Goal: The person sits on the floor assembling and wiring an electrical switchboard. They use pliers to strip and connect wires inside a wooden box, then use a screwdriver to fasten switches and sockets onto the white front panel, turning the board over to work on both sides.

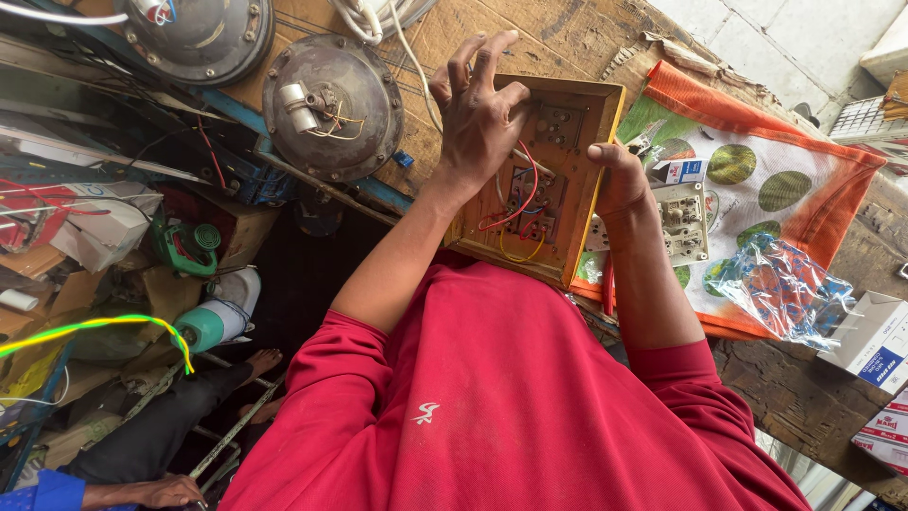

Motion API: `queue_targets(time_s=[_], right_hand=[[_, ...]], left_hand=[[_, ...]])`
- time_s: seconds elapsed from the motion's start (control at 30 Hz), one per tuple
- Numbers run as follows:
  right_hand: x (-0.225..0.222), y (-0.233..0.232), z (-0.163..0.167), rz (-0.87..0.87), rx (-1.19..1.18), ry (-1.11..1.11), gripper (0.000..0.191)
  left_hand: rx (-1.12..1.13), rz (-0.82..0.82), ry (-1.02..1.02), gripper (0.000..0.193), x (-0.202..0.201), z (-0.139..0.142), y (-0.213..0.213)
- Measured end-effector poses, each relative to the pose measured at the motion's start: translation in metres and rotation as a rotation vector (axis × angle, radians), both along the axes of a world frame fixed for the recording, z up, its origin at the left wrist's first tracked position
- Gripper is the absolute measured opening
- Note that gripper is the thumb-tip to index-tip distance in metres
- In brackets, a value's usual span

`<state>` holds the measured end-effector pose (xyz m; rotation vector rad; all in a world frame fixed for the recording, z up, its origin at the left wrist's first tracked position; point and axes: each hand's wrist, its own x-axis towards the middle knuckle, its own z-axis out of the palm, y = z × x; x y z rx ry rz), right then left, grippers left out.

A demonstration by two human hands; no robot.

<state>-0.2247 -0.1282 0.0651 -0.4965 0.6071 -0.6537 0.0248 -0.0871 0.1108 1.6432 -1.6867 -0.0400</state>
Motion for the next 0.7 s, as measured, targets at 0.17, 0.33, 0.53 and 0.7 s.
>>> queue_targets(time_s=[0.17,0.33,0.53,0.7], right_hand=[[0.002,0.000,0.003,0.002,-0.015,-0.005,0.078],[0.004,0.002,0.006,0.020,-0.010,-0.035,0.078],[0.006,0.002,0.009,-0.003,-0.003,-0.007,0.079],[0.004,0.002,0.008,-0.003,-0.001,-0.018,0.079]], left_hand=[[-0.018,0.025,0.018,0.013,0.001,0.002,0.003],[-0.021,0.000,0.026,0.014,0.003,-0.002,0.006],[-0.053,0.006,-0.136,0.011,0.003,-0.009,0.001],[-0.085,-0.017,-0.272,0.008,0.009,-0.010,0.000]])
